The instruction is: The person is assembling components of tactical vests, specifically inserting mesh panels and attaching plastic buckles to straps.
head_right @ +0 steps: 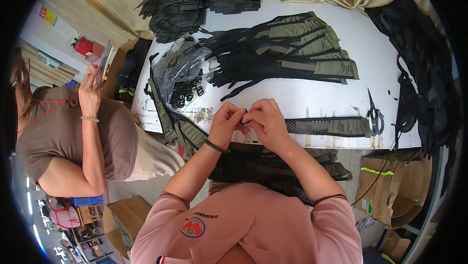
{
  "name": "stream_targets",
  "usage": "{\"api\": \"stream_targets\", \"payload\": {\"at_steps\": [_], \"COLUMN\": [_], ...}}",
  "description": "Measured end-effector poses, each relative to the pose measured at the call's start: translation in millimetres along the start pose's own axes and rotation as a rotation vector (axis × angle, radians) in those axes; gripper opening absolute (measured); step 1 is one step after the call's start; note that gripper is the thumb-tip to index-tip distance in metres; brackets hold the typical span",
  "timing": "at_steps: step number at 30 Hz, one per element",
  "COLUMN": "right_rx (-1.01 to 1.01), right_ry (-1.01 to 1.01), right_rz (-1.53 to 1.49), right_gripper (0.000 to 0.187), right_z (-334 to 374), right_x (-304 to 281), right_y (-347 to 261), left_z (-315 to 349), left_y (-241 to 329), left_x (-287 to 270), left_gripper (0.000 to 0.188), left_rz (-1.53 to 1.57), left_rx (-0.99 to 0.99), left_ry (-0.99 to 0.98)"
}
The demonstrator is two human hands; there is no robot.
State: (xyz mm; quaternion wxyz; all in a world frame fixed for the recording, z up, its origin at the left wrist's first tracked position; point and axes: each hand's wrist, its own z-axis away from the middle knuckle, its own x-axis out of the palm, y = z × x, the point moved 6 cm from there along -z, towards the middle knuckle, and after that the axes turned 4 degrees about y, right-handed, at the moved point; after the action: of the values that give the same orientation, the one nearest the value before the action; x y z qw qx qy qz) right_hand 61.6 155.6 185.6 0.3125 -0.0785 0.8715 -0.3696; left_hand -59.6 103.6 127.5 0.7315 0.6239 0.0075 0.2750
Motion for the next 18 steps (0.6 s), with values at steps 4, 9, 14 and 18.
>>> {"api": "stream_targets", "payload": {"at_steps": [4, 9, 14, 18], "right_rx": [0.135, 0.051, -0.001, 0.215], "right_ry": [0.073, 0.122, 0.112, 0.125], "right_rz": [-0.334, -0.137, 0.024, -0.305], "right_gripper": [0.021, 0.027, 0.019, 0.015], "right_z": [2.2, 0.8, 7.5, 11.6], "right_x": [-1.3, -7.9, -4.1, 2.1], "right_y": [3.3, -2.6, 0.3, 6.6], "left_z": [-2.6, -1.2, -1.0, -3.7], "left_y": [3.8, -3.5, -4.0, -3.5], "left_x": [1.3, -0.5, 3.7, -1.5], "left_gripper": [0.014, 0.01, 0.013, 0.012], "left_rz": [-0.049, 0.071, 0.137, -0.018], "left_rx": [0.136, 0.026, 0.011, 0.166], "left_ry": [-0.006, -0.002, 0.017, 0.062]}}
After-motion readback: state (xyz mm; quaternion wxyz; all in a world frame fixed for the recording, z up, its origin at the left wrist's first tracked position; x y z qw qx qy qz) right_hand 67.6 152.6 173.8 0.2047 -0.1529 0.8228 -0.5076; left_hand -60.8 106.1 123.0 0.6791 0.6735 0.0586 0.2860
